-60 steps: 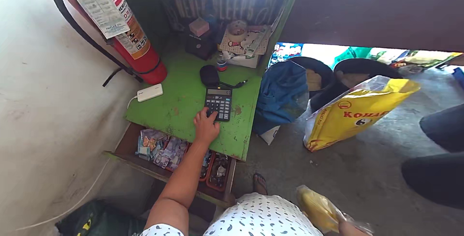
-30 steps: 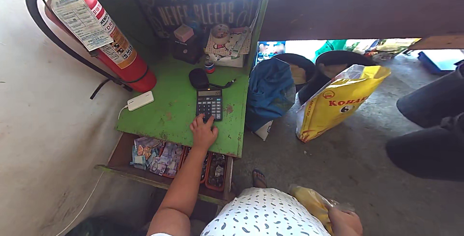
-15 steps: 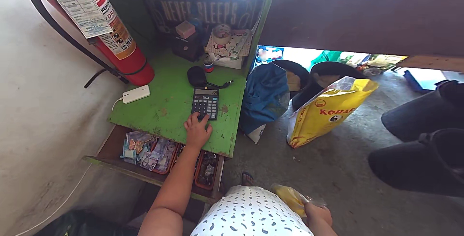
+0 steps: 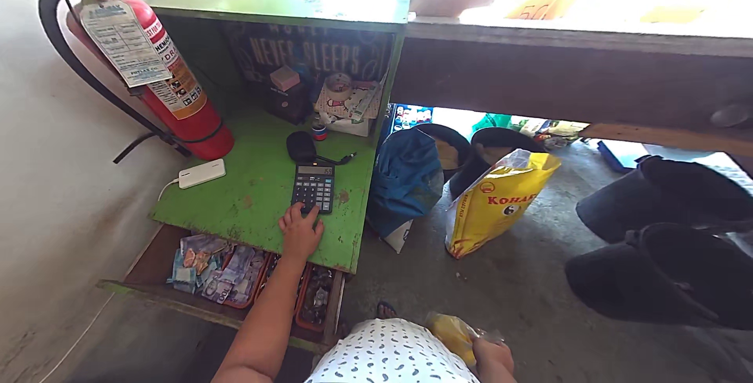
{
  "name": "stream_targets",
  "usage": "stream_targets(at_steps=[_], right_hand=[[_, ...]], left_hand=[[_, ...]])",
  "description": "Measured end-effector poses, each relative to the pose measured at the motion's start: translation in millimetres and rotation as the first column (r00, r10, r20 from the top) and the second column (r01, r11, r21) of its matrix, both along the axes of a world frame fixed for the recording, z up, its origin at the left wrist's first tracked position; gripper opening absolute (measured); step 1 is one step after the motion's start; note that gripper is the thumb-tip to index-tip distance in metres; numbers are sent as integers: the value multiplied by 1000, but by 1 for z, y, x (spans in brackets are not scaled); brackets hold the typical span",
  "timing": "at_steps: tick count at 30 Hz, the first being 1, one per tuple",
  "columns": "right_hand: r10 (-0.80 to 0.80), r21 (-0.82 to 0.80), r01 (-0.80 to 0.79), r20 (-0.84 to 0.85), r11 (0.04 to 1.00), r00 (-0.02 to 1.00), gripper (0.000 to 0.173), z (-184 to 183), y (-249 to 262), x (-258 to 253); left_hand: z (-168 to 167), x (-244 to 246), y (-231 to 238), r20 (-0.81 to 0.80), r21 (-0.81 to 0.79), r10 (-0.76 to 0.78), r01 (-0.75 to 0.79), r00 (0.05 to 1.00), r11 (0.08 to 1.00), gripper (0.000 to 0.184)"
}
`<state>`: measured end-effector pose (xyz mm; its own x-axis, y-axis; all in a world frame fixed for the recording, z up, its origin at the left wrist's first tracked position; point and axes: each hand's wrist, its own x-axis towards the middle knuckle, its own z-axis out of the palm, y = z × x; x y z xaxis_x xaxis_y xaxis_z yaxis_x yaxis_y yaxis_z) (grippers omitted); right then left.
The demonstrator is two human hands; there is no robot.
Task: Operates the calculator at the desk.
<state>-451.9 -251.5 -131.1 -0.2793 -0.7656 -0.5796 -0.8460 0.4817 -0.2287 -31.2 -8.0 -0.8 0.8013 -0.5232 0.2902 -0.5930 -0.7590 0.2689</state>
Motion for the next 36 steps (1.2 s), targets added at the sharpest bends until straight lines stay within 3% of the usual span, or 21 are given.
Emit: stream_targets(at_steps=[4, 7, 9, 11, 16, 22, 26, 31, 36], right_hand=[[-1, -11, 1, -7, 1000, 1000, 55, -1, -3, 2], [2, -18, -2, 5, 1000, 1000, 56, 3, -3, 3], [25, -9, -25, 17, 1000, 1000, 59, 8, 0, 2], [35, -5, -35, 39, 999, 999, 61, 11, 4, 2], [55, -29, -54, 28, 998, 998, 57, 9, 11, -3], [61, -12, -61, -13, 998, 998, 54, 1, 6, -5], [6, -13, -6, -13, 1000, 1000, 53, -1, 3, -6], [0, -29, 0, -5, 1000, 1000, 52, 0, 4, -7], [2, -46, -1, 4, 999, 1000, 52, 0, 1, 1]], left_hand=[[0, 1, 1, -15, -4, -17, 16, 1000, 1000, 36], [-2, 5, 8, -58, -200, -65, 52, 996, 978, 28], [-5, 7, 19, -136, -373, 7, -58, 991, 926, 26], [-2, 16, 26, -251, -412, 112, -211, 962, 886, 37], [2, 36, 33, -349, -272, 117, -220, 930, 937, 50], [14, 41, 25, -225, -5, 179, -185, 958, 983, 56], [14, 35, 24, -212, -56, 219, -235, 952, 970, 46], [23, 32, 18, -128, 6, 212, -213, 969, 977, 43], [19, 50, -3, -33, 62, 143, -141, 989, 988, 58]])
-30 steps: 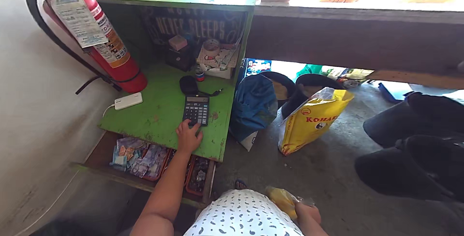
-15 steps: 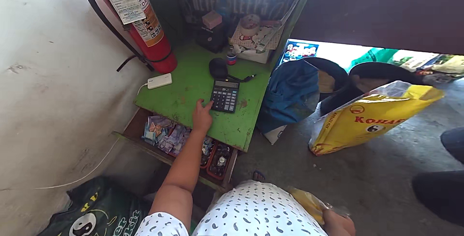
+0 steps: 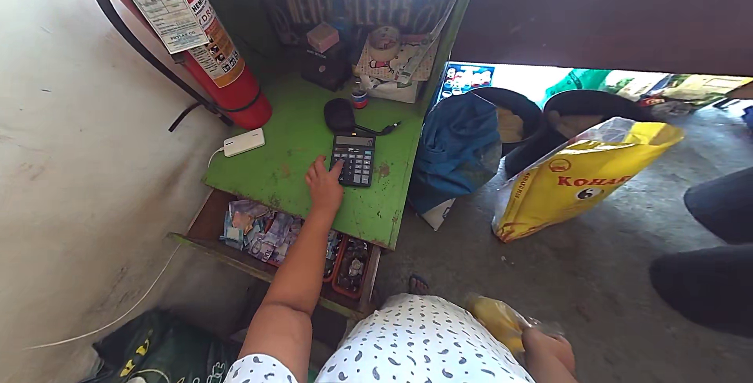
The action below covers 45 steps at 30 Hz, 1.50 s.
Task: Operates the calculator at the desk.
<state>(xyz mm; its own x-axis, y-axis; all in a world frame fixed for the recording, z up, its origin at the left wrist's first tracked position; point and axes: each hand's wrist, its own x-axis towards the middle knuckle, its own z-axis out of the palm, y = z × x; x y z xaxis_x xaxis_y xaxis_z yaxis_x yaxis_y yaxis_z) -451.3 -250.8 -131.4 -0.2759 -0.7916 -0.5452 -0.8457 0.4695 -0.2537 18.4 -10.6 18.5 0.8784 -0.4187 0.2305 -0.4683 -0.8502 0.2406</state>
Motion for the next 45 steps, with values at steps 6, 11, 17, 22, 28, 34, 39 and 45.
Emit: stream_targets(at_steps=[6, 11, 17, 22, 28, 34, 39, 45], right_hand=[[-6, 1, 6, 18, 1000, 1000, 53, 4, 0, 2], [12, 20, -13, 24, 1000, 1000, 54, 0, -1, 3], [17, 31, -17, 13, 999, 1000, 53, -3, 1, 6], [17, 25, -17, 6, 1000, 1000, 52, -10, -4, 6], [-10, 26, 9, 23, 1000, 1000, 50, -4, -7, 11], [4, 28, -4, 10, 1000, 1000, 53, 0, -11, 17], [40, 8, -41, 22, 999, 999, 53, 0, -12, 14], [52, 21, -53, 28, 998, 998, 56, -2, -11, 7]], left_hand=[[8, -2, -12, 5, 54, -11, 10, 1000, 998, 50], [1, -37, -12, -15, -15, -81, 81, 997, 997, 47], [-16, -50, -7, 91, 13, -126, 126, 988, 992, 49], [-20, -50, -6, 93, -5, -113, 114, 989, 993, 54], [-22, -51, -2, 94, -43, -112, 117, 989, 992, 56], [-25, -42, 6, -12, -140, -184, 181, 983, 974, 51], [-21, -36, 13, -64, -365, -46, 19, 997, 931, 45], [-13, -33, 1, -144, -190, 120, -147, 982, 971, 58]])
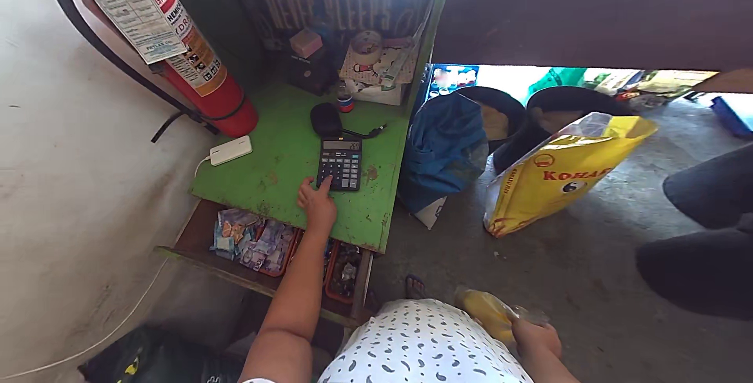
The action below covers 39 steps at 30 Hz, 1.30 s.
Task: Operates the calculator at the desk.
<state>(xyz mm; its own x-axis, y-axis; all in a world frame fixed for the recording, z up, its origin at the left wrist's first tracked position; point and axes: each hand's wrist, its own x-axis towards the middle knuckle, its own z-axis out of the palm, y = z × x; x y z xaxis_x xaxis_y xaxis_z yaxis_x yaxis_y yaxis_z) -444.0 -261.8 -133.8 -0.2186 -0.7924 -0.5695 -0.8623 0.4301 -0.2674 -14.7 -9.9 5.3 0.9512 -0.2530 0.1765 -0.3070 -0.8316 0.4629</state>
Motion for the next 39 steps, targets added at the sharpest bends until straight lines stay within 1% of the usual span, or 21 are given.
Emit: stream_targets(at_steps=[3, 5, 7, 9, 11, 14, 16, 18, 23, 25, 26, 29, 31, 35, 39], right_hand=[[0, 9, 0, -13, 1000, 1000, 52, -4, 1, -6], [-1, 15, 1, -20, 1000, 1000, 51, -3, 1, -9], [-8, 24, 8, -32, 1000, 999, 52, -4, 0, -11], [-20, 30, 21, -40, 999, 999, 53, -6, 0, -13], [-37, 30, 38, -45, 999, 998, 51, -8, 0, -14], [-47, 32, 48, -51, 998, 998, 51, -11, -2, -14], [-45, 35, 46, -51, 998, 998, 53, -12, -3, -13], [-33, 35, 35, -53, 999, 998, 54, -13, -3, -13], [-27, 33, 28, -42, 999, 999, 53, -9, -6, -4], [5, 47, -4, -37, 999, 999, 53, -5, -5, 1], [22, 68, -21, -26, 997, 999, 56, -2, -3, 6], [7, 89, -8, 11, 996, 1000, 56, 10, -7, 13], [23, 108, -23, 4, 994, 1000, 56, 15, -10, 14], [60, 137, -60, 5, 989, 998, 56, 24, -15, 18], [31, 120, -32, 12, 992, 999, 57, 16, -20, 15]], left_hand=[[6, 3, -4, -33, 87, 15, -12, 999, 996, 57], [12, 7, -6, -46, 91, 23, -19, 999, 996, 55], [17, 13, -9, -47, 103, 19, -14, 999, 995, 58], [19, 17, -11, -37, 167, 3, 3, 999, 986, 59], [25, 18, -14, -27, 221, -13, 18, 1000, 975, 56], [33, 9, -19, 9, 204, -49, 46, 999, 978, 51], [26, -1, -21, 73, 177, -106, 92, 992, 980, 50], [17, -11, -20, 91, 205, -169, 148, 981, 968, 49], [10, -17, -24, 120, 265, -195, 157, 973, 951, 51], [4, -16, -20, 146, 242, -201, 162, 969, 957, 50], [0, -15, -16, 187, 206, -208, 169, 960, 964, 48], [-10, -14, -17, 290, 109, -216, 192, 932, 975, 45], [-9, -16, -18, 296, 87, -223, 206, 929, 975, 44], [0, -19, -20, 254, 99, -227, 208, 940, 973, 44], [0, -21, -21, 255, 93, -219, 202, 942, 975, 42]])
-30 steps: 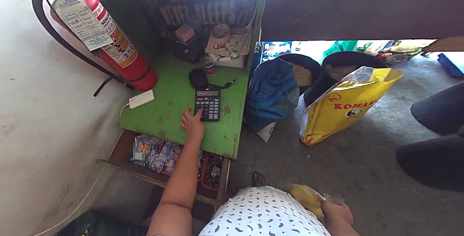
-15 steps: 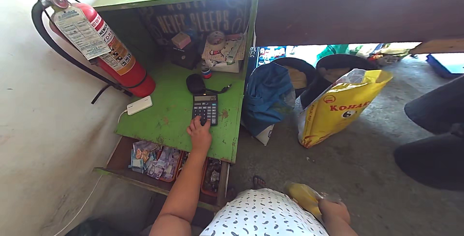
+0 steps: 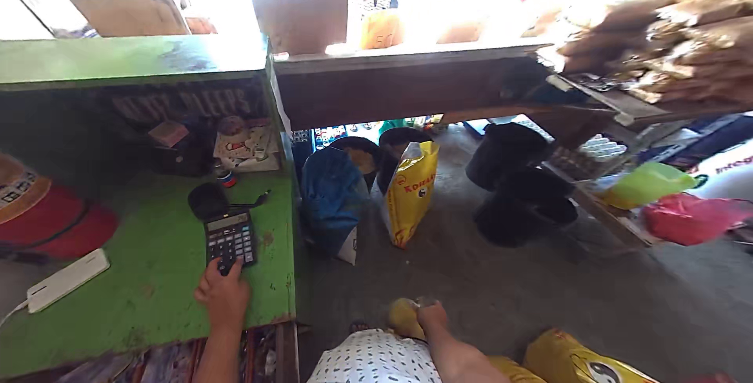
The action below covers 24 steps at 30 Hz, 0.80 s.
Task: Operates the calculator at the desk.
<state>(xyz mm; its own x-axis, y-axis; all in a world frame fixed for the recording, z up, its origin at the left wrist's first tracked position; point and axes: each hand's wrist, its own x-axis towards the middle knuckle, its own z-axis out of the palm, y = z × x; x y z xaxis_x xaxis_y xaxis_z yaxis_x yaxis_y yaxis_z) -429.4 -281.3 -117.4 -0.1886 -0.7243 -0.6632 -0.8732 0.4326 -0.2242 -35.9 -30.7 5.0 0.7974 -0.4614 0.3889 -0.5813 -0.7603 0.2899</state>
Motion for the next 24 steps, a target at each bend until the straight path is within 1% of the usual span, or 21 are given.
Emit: stream_targets(at_steps=[6, 10, 12, 14, 15, 17, 18, 20, 22, 24], right_hand=[[-26, 0, 26, 5, 1000, 1000, 54, 4, -3, 1], [-126, -48, 128, 50, 991, 991, 53, 15, -5, -12], [-152, -87, 160, 92, 983, 984, 53, 22, -11, -21], [-166, -110, 177, 105, 978, 981, 49, 27, -23, -28], [-172, -115, 182, 98, 977, 980, 47, 29, -30, -34], [-181, -106, 191, 92, 976, 979, 46, 25, -46, -48], [-184, -95, 192, 91, 977, 979, 46, 20, -51, -55], [-176, -59, 182, 95, 981, 980, 47, 10, -61, -68], [-155, -11, 157, 87, 988, 984, 51, 5, -75, -79], [-142, 30, 141, 46, 990, 989, 56, -1, -95, -93]], left_hand=[[1, 0, 0, 10, 8, -4, 4, 1000, 1000, 41], [-2, -4, -2, 22, -2, 4, -4, 1000, 1000, 41], [0, -4, -1, 40, -31, -11, 12, 999, 999, 38], [-2, 0, 2, 125, -111, -70, 84, 990, 990, 22], [-6, -3, 3, 199, -157, -93, 126, 976, 980, 18], [-10, -13, -5, 321, -244, -93, 177, 943, 953, 16], [-7, -18, -15, 360, -282, -85, 196, 929, 939, 15], [12, -26, -52, 423, -361, -66, 235, 904, 903, 12], [49, -28, -106, 472, -415, -73, 294, 879, 861, 11], [99, -25, -170, 559, -429, -118, 408, 821, 806, 10]])
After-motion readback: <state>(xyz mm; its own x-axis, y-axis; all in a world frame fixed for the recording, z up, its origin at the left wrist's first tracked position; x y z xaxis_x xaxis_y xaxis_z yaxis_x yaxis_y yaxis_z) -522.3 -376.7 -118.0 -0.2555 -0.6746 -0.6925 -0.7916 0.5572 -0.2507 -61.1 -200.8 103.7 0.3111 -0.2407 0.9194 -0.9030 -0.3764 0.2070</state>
